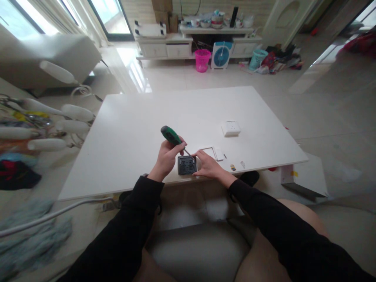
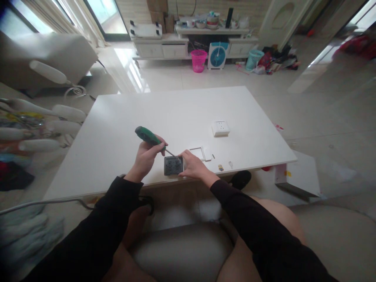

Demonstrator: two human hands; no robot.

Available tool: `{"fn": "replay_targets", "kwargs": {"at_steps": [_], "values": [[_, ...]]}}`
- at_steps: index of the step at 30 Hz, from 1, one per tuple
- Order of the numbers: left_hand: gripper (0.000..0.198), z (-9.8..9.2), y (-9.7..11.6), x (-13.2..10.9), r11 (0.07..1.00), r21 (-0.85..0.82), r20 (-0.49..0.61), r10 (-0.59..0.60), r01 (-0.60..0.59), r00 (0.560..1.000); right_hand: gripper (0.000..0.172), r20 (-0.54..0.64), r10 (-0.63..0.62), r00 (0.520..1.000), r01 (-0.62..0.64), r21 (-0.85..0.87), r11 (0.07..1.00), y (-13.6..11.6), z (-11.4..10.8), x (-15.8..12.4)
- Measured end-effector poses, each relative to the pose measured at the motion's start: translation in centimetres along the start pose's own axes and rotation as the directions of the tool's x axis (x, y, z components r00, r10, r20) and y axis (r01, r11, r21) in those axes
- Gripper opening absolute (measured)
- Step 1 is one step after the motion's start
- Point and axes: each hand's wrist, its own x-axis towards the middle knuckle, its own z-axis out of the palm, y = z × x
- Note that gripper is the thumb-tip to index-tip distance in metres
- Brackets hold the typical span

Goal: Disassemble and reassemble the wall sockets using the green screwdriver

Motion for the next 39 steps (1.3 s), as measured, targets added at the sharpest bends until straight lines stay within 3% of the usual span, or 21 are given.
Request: {"fn": "replay_targets", "kwargs": {"at_steps": [14, 39], "values": [[0.023, 0.57, 0.07, -0.88, 0.988, 0.144, 0.155, -0.073, 0.05, 0.985, 0.074, -0.015, 0.032, 0.999, -0.032, 0.0, 0.999, 0.22, 0.41, 0.11], [0.023, 0.6, -0.68, -0.79, 0.979, 0.194, 0.176, -0.104, 0.069, 0.979, 0.07, -0.006, 0.044, 0.999, -0.044, -0.011, 0.999, 0.16, 0.52, 0.28]]}}
